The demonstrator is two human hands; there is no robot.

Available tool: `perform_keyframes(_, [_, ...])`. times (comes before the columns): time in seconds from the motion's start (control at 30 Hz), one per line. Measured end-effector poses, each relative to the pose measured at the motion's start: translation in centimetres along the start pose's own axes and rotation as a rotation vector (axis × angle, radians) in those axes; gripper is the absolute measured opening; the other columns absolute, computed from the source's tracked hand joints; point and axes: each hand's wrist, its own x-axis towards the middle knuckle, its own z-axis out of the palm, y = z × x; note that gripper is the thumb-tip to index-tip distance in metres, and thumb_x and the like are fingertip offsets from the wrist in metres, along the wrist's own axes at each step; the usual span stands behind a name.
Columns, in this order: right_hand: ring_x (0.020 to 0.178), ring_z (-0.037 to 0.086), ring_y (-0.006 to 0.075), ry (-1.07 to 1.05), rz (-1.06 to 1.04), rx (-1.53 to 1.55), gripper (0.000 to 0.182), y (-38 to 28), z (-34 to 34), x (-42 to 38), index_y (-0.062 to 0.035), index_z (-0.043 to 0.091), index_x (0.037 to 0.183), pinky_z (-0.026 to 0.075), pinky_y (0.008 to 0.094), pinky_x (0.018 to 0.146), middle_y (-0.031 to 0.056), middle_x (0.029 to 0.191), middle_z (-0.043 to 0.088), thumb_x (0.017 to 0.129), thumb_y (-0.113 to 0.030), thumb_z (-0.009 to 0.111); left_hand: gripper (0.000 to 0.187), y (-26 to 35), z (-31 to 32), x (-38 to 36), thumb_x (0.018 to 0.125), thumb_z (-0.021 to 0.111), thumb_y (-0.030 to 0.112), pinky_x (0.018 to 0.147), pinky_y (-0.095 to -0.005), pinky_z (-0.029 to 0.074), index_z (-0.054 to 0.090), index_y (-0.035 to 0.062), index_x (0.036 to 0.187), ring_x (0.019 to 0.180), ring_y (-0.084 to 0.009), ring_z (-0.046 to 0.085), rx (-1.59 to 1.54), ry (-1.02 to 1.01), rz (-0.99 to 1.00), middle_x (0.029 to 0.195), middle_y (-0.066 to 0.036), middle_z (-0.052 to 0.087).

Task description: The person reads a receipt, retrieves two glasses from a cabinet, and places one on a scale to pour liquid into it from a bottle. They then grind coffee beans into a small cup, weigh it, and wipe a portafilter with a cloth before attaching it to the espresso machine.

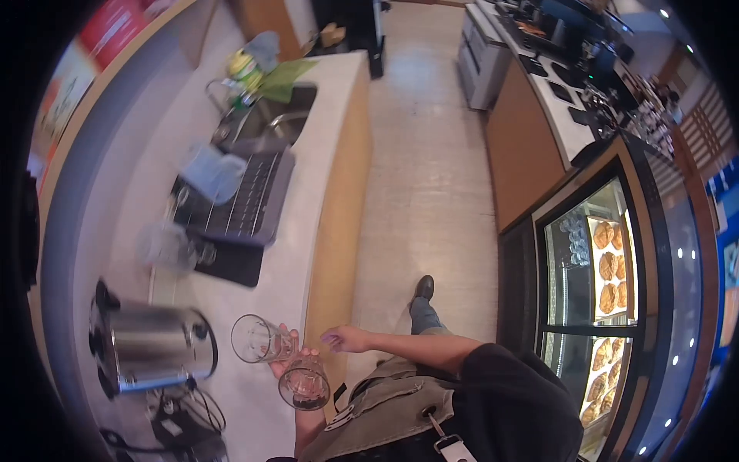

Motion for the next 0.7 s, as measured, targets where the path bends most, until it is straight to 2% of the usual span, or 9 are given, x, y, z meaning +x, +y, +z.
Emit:
perform_keyframes(0.03, [0.121, 0.067, 0.0211, 0.097, -0.059, 0.110, 0.054, -3.6, -3.4, -2.8, -0.0009, 0.054, 0.147, 0.049, 0.0375, 0.112, 0.0131, 0.133, 0.069, 0.095, -0.005, 0.071, 0.066, -1.8, 1.1, 3.2, 0.112, 0.029, 0.051, 0.086, -0.0560, 0.054, 0.031, 0.0090, 0.164, 0.095, -0.0392, 0.069, -0.028, -0.030, -0.046, 0.140, -0.020, 0.057])
perform_keyframes(0.13, [0.133, 0.059, 0.0232, 0.211, -0.220, 0.118, 0.063, -12.7, -14.3, -11.0, -0.0040, 0.047, 0.153, 0.048, 0.0415, 0.115, 0.0161, 0.148, 0.059, 0.096, -0.008, 0.073, 0.064, -8.2, 4.2, 12.8, 0.112, 0.032, 0.048, 0.085, -0.0551, 0.056, 0.033, 0.0085, 0.162, 0.093, -0.0384, 0.071, -0.051, -0.101, -0.197, 0.138, -0.020, 0.058])
perform_keyframes(0.27, [0.150, 0.040, 0.0313, 0.476, -0.465, -0.146, 0.082, -20.2, -26.4, -18.4, -0.0077, 0.038, 0.159, 0.040, 0.0471, 0.121, 0.0175, 0.164, 0.037, 0.090, -0.014, 0.081, 0.061, -19.1, 10.6, 24.9, 0.107, 0.039, 0.050, 0.087, -0.0538, 0.058, 0.045, 0.0125, 0.154, 0.100, -0.0353, 0.069, -0.037, -0.196, -0.378, 0.135, -0.017, 0.062])
perform_keyframes(0.33, [0.156, 0.031, 0.0357, 0.571, -0.544, -0.310, 0.092, -22.0, -32.1, -20.4, -0.0093, 0.033, 0.162, 0.034, 0.0500, 0.124, 0.0166, 0.170, 0.028, 0.086, -0.017, 0.086, 0.060, -24.8, 14.8, 30.1, 0.110, 0.039, 0.048, 0.091, -0.0507, 0.058, 0.042, 0.0109, 0.157, 0.098, -0.0342, 0.071, 0.022, 0.051, -0.438, 0.136, -0.017, 0.061])
perform_keyframes(0.37, [0.154, 0.032, 0.0405, 0.650, -0.577, -0.339, 0.099, -23.0, -34.6, -20.8, -0.0087, 0.032, 0.162, 0.030, 0.0507, 0.126, 0.0178, 0.168, 0.032, 0.082, -0.021, 0.090, 0.059, -27.4, 16.7, 32.3, 0.112, 0.039, 0.046, 0.093, -0.0491, 0.058, 0.040, 0.0100, 0.158, 0.097, -0.0336, 0.072, 0.056, 0.182, -0.458, 0.136, -0.017, 0.061])
perform_keyframes(0.43, [0.153, 0.035, 0.0399, 0.769, -0.583, -0.454, 0.098, -23.5, -40.0, -21.1, -0.0066, 0.033, 0.160, 0.032, 0.0501, 0.125, 0.0192, 0.165, 0.037, 0.082, -0.022, 0.090, 0.058, -32.9, 20.3, 36.7, 0.110, 0.042, 0.048, 0.094, -0.0477, 0.059, 0.046, 0.0085, 0.153, 0.102, -0.0323, 0.071, -0.069, 0.220, -0.492, 0.133, -0.017, 0.063])
perform_keyframes(0.5, [0.152, 0.038, 0.0390, 0.878, -0.581, -0.501, 0.097, -23.7, -45.6, -21.3, -0.0052, 0.035, 0.158, 0.034, 0.0494, 0.124, 0.0195, 0.161, 0.042, 0.080, -0.022, 0.091, 0.056, -37.4, 20.7, 42.5, 0.108, 0.043, 0.049, 0.094, -0.0467, 0.060, 0.053, 0.0063, 0.143, 0.104, -0.0311, 0.071, -0.159, 0.129, -0.632, 0.128, -0.017, 0.066])
perform_keyframes(0.6, [0.149, 0.043, 0.0359, 1.014, -0.560, -0.435, 0.097, -23.5, -54.2, -21.4, -0.0035, 0.038, 0.155, 0.038, 0.0476, 0.122, 0.0190, 0.156, 0.048, 0.077, -0.021, 0.093, 0.057, -44.3, 18.5, 52.7, 0.106, 0.044, 0.052, 0.093, -0.0453, 0.060, 0.062, 0.0028, 0.129, 0.103, -0.0302, 0.071, -0.165, -0.129, -0.863, 0.121, -0.018, 0.069])
perform_keyframes(0.7, [0.145, 0.049, 0.0309, 1.100, -0.533, -0.354, 0.100, -22.8, -63.7, -21.4, -0.0015, 0.039, 0.154, 0.040, 0.0448, 0.121, 0.0191, 0.153, 0.051, 0.074, -0.021, 0.097, 0.067, -51.1, 23.0, 59.8, 0.107, 0.042, 0.061, 0.093, -0.0452, 0.059, 0.057, 0.0026, 0.135, 0.104, -0.0310, 0.069, -0.059, -0.200, -0.788, 0.121, -0.019, 0.068])
